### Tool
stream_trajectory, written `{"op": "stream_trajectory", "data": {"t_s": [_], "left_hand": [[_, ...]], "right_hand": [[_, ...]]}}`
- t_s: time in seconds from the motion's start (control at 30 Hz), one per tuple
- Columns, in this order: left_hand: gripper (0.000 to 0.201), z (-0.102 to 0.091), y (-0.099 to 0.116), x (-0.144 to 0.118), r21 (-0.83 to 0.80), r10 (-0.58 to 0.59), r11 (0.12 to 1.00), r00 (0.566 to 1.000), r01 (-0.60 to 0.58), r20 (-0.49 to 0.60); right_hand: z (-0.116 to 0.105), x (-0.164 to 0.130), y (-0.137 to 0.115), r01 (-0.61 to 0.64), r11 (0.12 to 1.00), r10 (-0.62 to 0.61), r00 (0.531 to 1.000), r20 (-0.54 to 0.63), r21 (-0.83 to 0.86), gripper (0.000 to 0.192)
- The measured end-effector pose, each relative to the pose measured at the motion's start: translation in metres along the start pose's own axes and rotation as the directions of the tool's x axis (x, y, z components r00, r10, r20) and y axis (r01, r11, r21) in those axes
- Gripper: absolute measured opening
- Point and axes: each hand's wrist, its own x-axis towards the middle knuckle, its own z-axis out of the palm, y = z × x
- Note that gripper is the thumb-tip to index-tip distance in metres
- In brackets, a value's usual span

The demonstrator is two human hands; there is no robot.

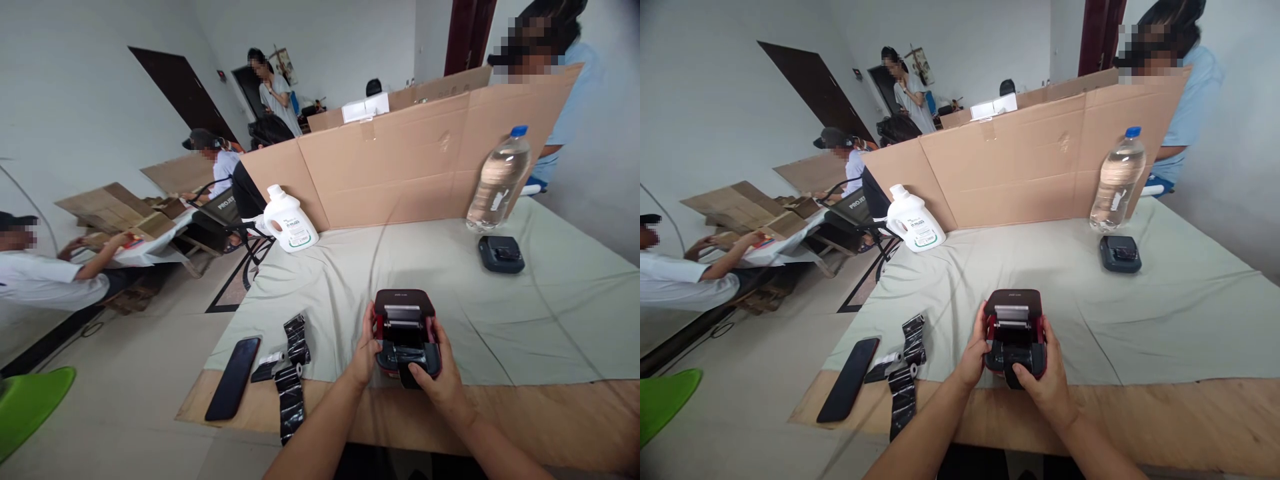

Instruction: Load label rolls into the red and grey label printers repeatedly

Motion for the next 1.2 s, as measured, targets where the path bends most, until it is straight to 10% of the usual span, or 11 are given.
{"op": "stream_trajectory", "data": {"t_s": [0.2, 0.47, 0.6, 0.87, 1.07, 1.2], "left_hand": [[0.072, -0.009, -0.004, 0.001, 0.048, 0.010, 0.999, 0.998, -0.013, 0.063], [0.035, -0.006, 0.031, 0.012, 0.426, 0.078, 0.905, 0.985, -0.005, -0.155], [0.028, 0.011, 0.049, 0.032, 0.656, 0.116, 0.747, 0.993, -0.110, 0.035], [0.022, 0.037, 0.043, 0.066, 0.929, -0.171, 0.158, 0.917, -0.334, 0.359], [0.027, 0.034, 0.041, 0.068, 0.916, -0.139, 0.265, 0.928, -0.302, 0.346], [0.034, 0.025, 0.049, 0.056, 0.831, -0.090, 0.494, 0.935, -0.258, 0.344]], "right_hand": [[-0.025, 0.019, 0.013, 0.145, 0.983, -0.155, 0.984, 0.085, 0.115, 0.063], [-0.044, 0.057, 0.046, -0.104, 0.972, 0.101, 0.995, -0.028, -0.210, 0.041], [-0.040, 0.051, 0.039, -0.016, 0.963, 0.039, 0.996, 0.079, -0.271, 0.036], [-0.043, 0.050, 0.042, -0.037, 0.965, 0.057, 0.996, 0.069, -0.258, 0.038], [-0.044, 0.051, 0.044, -0.022, 0.965, 0.050, 0.994, 0.101, -0.260, 0.039], [-0.045, 0.052, 0.047, -0.031, 0.962, 0.064, 0.991, 0.115, -0.272, 0.038]]}}
